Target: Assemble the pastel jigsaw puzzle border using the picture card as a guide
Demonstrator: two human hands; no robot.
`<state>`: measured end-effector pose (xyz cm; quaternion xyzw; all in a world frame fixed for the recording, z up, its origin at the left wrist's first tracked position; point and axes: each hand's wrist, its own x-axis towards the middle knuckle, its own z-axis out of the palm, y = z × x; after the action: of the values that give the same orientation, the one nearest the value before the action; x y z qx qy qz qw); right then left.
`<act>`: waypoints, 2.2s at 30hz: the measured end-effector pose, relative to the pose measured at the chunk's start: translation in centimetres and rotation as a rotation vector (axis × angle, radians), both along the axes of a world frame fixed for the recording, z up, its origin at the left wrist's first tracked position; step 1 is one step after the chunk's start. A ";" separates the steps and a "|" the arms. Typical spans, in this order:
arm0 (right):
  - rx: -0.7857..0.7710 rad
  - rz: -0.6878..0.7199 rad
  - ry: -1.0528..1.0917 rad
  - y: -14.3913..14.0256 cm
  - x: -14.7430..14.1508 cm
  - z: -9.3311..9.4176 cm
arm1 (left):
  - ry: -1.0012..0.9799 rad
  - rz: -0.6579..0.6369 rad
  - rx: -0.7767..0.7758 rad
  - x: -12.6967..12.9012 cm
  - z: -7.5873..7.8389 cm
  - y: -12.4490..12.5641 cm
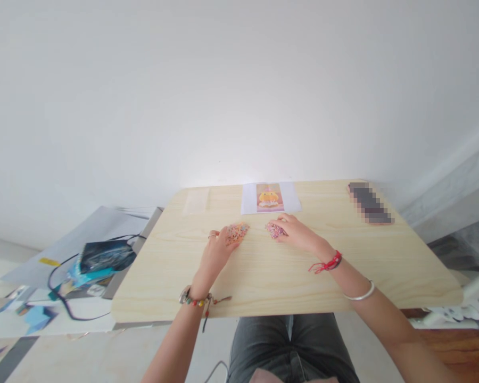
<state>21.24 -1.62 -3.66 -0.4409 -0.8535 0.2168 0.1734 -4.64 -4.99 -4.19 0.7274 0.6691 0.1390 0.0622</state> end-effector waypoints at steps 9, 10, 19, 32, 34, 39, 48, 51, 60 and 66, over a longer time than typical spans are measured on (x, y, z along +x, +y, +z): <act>0.031 0.032 -0.004 -0.3 0.1 -0.7 | -0.024 -0.089 -0.137 2.3 0.4 2.5; 0.033 0.035 -0.002 -0.3 0.1 -0.7 | -0.024 -0.101 -0.149 2.6 0.4 2.6; 0.076 0.029 0.057 -0.6 0.3 -1.3 | -0.036 -0.106 -0.123 3.8 0.4 2.3; 0.221 0.014 -0.032 -0.7 -0.1 -0.9 | 0.116 -0.186 0.132 7.9 -0.2 -0.4; 0.226 -0.002 -0.036 -0.6 0.1 -1.2 | 0.126 -0.161 0.137 8.1 -0.4 -0.3; 0.208 0.035 0.038 -1.3 0.7 -1.4 | 0.100 -0.190 0.199 8.4 -0.4 -0.6; 0.210 0.032 0.012 -4.2 2.1 -2.4 | 0.201 -0.523 0.135 10.5 -1.4 -0.3; 0.187 0.037 0.032 -4.7 2.5 -2.4 | 0.203 -0.565 0.105 10.6 -1.5 -0.5; 0.106 -0.064 0.057 -3.7 2.8 -1.8 | 0.182 -0.598 0.131 10.7 -1.1 -0.4; 0.098 -0.041 0.019 -3.7 3.4 -2.0 | 0.279 -0.598 0.116 10.2 -1.4 -1.4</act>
<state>24.60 -5.27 -5.66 -0.4473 -0.8521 0.1755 0.2073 5.53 -6.40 -5.60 0.9059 0.4190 0.0514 -0.0336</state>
